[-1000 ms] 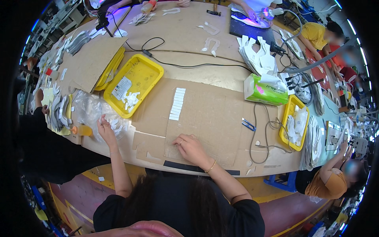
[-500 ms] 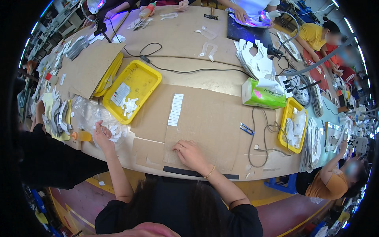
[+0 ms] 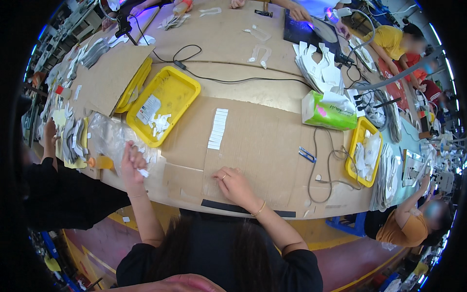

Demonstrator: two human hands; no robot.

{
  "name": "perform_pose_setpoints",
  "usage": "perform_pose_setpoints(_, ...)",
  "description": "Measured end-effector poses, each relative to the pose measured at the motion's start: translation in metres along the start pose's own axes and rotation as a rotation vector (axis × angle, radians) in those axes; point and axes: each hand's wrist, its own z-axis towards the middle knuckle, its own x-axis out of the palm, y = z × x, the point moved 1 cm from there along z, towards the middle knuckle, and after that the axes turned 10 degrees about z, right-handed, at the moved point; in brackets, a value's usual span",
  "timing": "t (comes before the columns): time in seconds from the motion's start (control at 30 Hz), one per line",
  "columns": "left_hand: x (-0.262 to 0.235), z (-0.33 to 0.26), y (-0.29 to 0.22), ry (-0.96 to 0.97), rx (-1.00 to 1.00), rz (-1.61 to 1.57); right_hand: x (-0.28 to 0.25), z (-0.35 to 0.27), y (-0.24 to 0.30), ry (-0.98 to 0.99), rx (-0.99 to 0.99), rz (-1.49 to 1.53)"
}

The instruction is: The person repeatedly picks small white rectangular pieces from a yellow tray and places them in a straight line on a cardboard sheet. The person handles the pieces one at a time, aligning them carefully to form a continuous row.

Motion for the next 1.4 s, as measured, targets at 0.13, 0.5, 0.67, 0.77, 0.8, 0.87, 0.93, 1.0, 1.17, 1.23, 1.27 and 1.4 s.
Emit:
perform_pose_setpoints(0.13, 0.049, -0.019, 0.049, 0.119, -0.292, 0.436, -0.004, 0.000, 0.000, -0.054, 0.145, 0.163)
perform_pose_setpoints(0.5, 0.107, -0.046, 0.116, 0.449, -0.421, 0.593, -0.014, -0.003, -0.009, -0.282, 0.372, 0.736)
perform_pose_setpoints(0.67, 0.111, -0.043, 0.114, 0.540, -0.402, 0.623, -0.017, -0.002, -0.009, -0.221, 0.382, 0.729)
perform_pose_setpoints(0.77, 0.114, -0.044, 0.117, 0.534, -0.444, 0.610, -0.017, -0.002, -0.008, -0.225, 0.326, 0.717)
perform_pose_setpoints(0.8, 0.115, -0.044, 0.119, 0.531, -0.466, 0.602, -0.017, -0.002, -0.008, -0.223, 0.306, 0.717)
perform_pose_setpoints(0.87, 0.116, -0.045, 0.122, 0.513, -0.470, 0.580, -0.017, -0.002, -0.009, -0.221, 0.273, 0.688)
perform_pose_setpoints(0.93, 0.117, -0.046, 0.124, 0.500, -0.467, 0.584, -0.018, -0.001, -0.010, -0.220, 0.262, 0.619)
perform_pose_setpoints(1.0, 0.118, -0.047, 0.125, 0.494, -0.454, 0.606, -0.019, 0.000, -0.010, -0.240, 0.257, 0.599)
perform_pose_setpoints(1.17, 0.124, -0.042, 0.128, 0.498, -0.380, 0.701, -0.026, 0.005, -0.006, -0.277, 0.222, 0.465)
perform_pose_setpoints(1.23, 0.126, -0.040, 0.130, 0.499, -0.351, 0.711, -0.029, 0.006, -0.003, -0.297, 0.198, 0.446)
perform_pose_setpoints(1.27, 0.127, -0.039, 0.131, 0.508, -0.335, 0.699, -0.030, 0.007, -0.001, -0.315, 0.209, 0.445)
perform_pose_setpoints(1.4, 0.130, -0.037, 0.135, 0.512, -0.312, 0.732, -0.034, 0.010, -0.002, -0.366, 0.219, 0.398)
